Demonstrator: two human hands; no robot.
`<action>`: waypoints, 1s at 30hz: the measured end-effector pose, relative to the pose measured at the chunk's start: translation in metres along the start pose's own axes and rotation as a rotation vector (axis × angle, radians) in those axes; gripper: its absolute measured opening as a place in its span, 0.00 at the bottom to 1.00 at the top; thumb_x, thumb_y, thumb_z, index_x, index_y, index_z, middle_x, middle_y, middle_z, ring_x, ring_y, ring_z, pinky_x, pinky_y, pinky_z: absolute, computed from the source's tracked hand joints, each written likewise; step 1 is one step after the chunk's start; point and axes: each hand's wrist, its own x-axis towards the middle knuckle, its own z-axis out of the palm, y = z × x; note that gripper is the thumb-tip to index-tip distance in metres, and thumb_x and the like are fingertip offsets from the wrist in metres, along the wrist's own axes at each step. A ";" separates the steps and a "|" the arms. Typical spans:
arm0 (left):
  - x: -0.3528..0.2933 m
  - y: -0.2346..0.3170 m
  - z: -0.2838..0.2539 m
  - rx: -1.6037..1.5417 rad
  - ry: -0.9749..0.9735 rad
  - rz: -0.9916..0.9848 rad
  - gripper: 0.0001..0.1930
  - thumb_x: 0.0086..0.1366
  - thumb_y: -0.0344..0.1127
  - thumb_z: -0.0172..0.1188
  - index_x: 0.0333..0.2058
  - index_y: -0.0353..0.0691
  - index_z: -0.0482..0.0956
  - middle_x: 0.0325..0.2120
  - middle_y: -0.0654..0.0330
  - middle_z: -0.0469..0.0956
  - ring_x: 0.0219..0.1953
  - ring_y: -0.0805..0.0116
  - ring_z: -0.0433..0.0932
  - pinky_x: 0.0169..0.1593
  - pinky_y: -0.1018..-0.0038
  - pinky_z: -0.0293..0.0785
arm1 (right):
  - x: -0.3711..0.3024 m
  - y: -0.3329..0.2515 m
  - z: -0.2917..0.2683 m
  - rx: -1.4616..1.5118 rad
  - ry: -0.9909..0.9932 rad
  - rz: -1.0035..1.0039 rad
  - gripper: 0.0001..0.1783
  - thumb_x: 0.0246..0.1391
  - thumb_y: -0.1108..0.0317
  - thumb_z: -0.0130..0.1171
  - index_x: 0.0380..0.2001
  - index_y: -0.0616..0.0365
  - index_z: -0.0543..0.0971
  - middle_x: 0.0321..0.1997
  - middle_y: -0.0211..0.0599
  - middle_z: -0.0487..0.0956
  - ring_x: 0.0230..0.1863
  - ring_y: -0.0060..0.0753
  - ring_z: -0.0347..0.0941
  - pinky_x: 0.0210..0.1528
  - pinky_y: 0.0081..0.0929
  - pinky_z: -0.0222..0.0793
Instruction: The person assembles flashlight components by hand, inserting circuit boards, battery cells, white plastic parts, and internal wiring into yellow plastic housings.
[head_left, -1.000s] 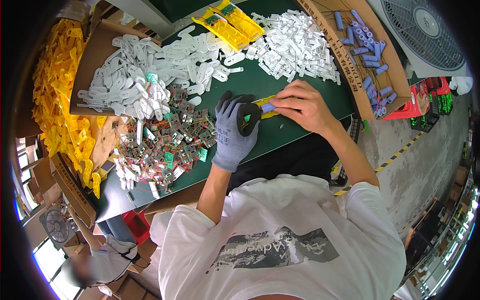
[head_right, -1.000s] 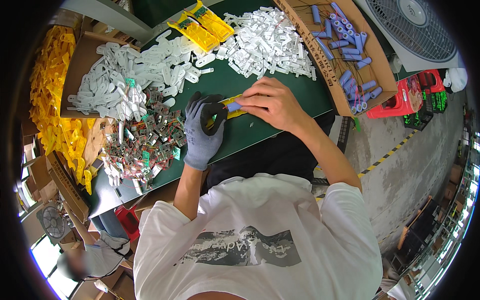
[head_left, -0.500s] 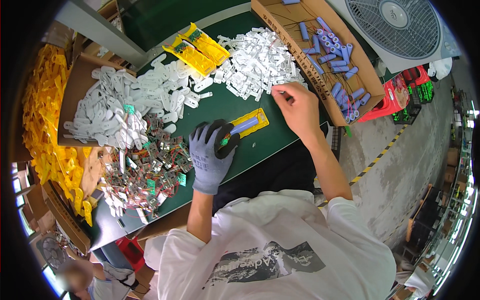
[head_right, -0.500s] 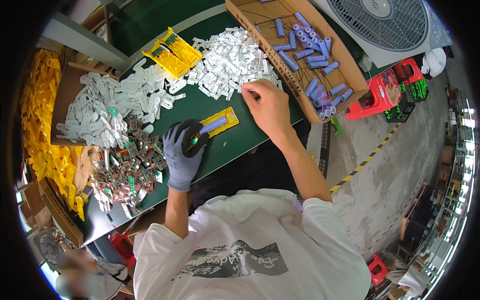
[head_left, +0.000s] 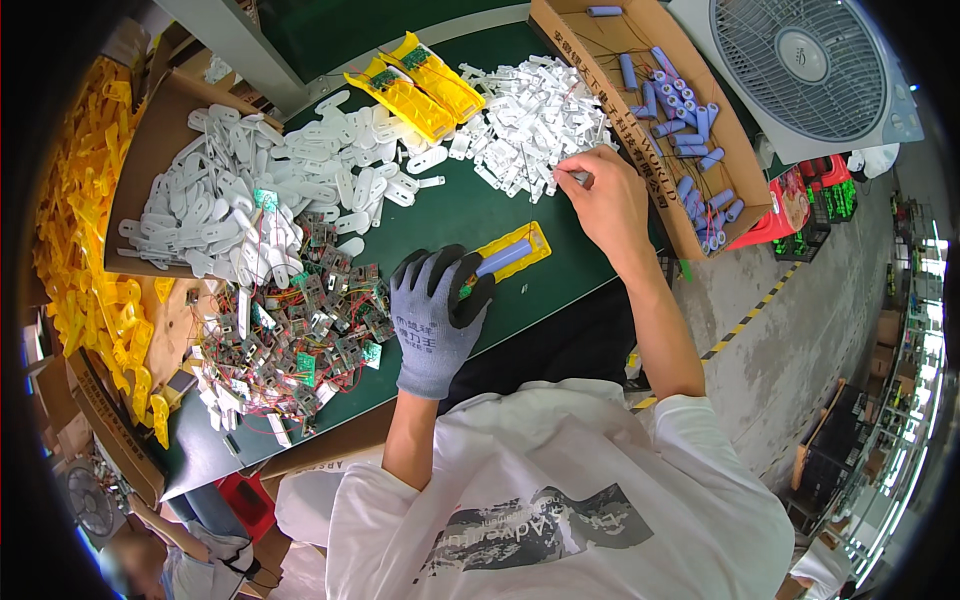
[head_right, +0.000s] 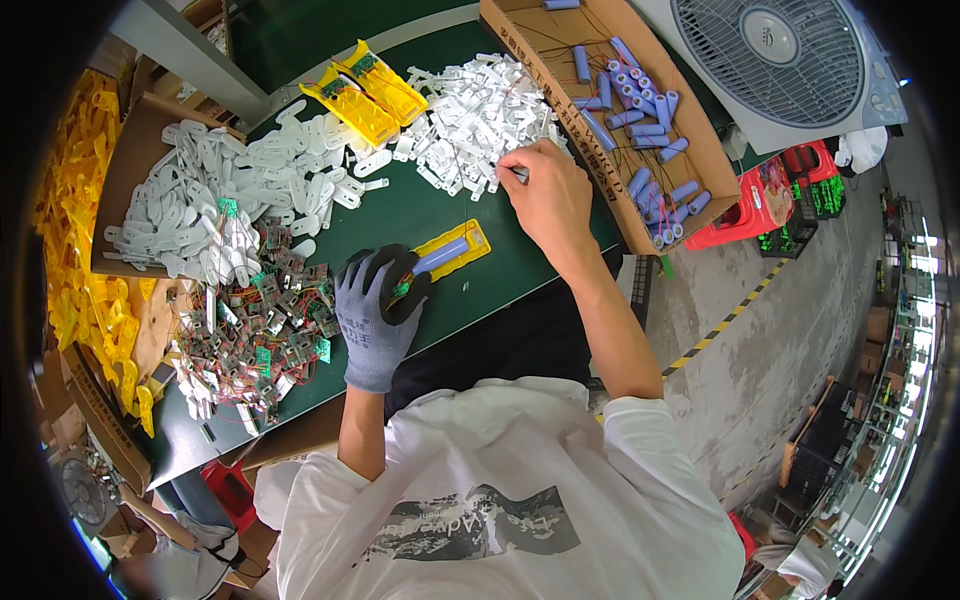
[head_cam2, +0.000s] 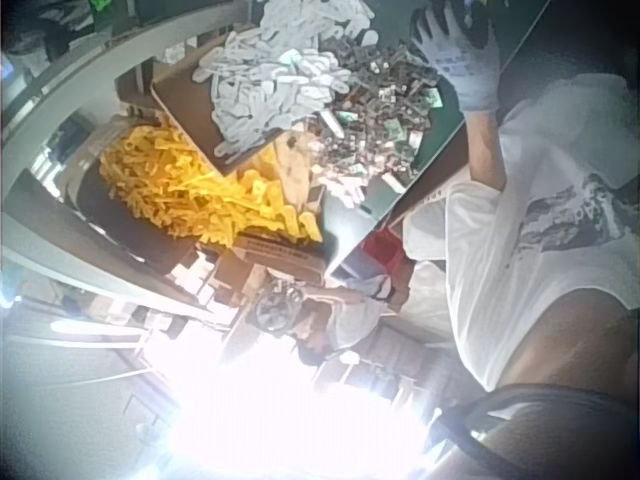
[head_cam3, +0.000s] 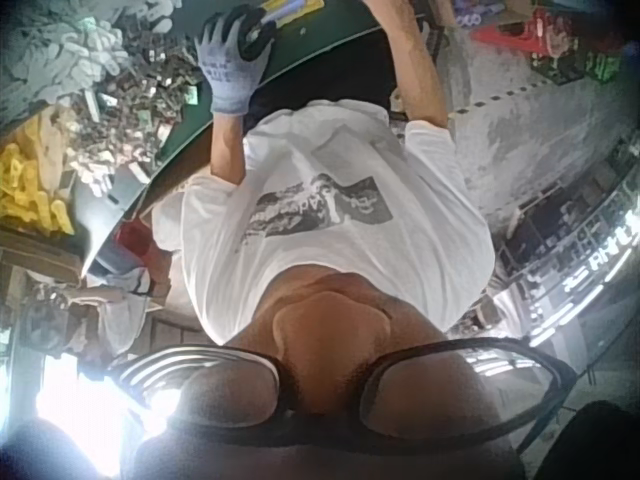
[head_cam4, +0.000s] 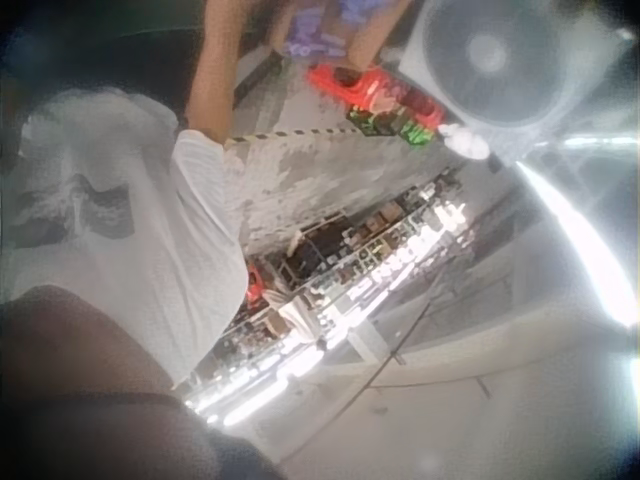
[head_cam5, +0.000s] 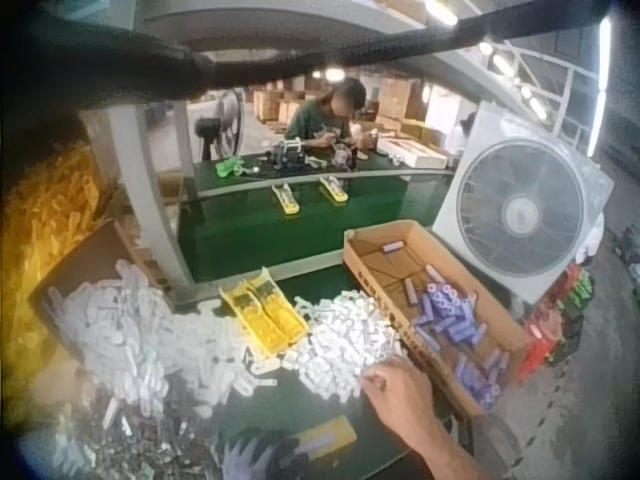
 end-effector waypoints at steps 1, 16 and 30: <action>0.000 0.000 -0.001 -0.002 0.005 -0.009 0.18 0.48 0.34 0.68 0.40 0.47 0.78 0.41 0.61 0.76 0.42 0.57 0.74 0.53 0.59 0.65 | -0.002 0.000 0.000 -0.004 -0.007 -0.007 0.05 0.47 0.68 0.66 0.29 0.54 0.82 0.33 0.36 0.80 0.29 0.40 0.77 0.32 0.31 0.72; -0.002 0.001 0.001 -0.028 0.004 -0.034 0.17 0.48 0.34 0.68 0.39 0.47 0.80 0.43 0.61 0.77 0.46 0.53 0.73 0.53 0.60 0.66 | -0.004 0.013 -0.001 -0.010 0.014 -0.138 0.05 0.50 0.69 0.64 0.29 0.56 0.79 0.33 0.33 0.78 0.30 0.41 0.76 0.33 0.33 0.70; -0.003 0.002 -0.003 -0.038 -0.012 -0.008 0.17 0.49 0.35 0.68 0.40 0.47 0.79 0.43 0.61 0.76 0.46 0.54 0.73 0.52 0.61 0.66 | -0.044 0.003 -0.021 0.422 -0.097 -0.271 0.05 0.48 0.79 0.65 0.29 0.64 0.79 0.29 0.34 0.80 0.29 0.21 0.73 0.31 0.19 0.66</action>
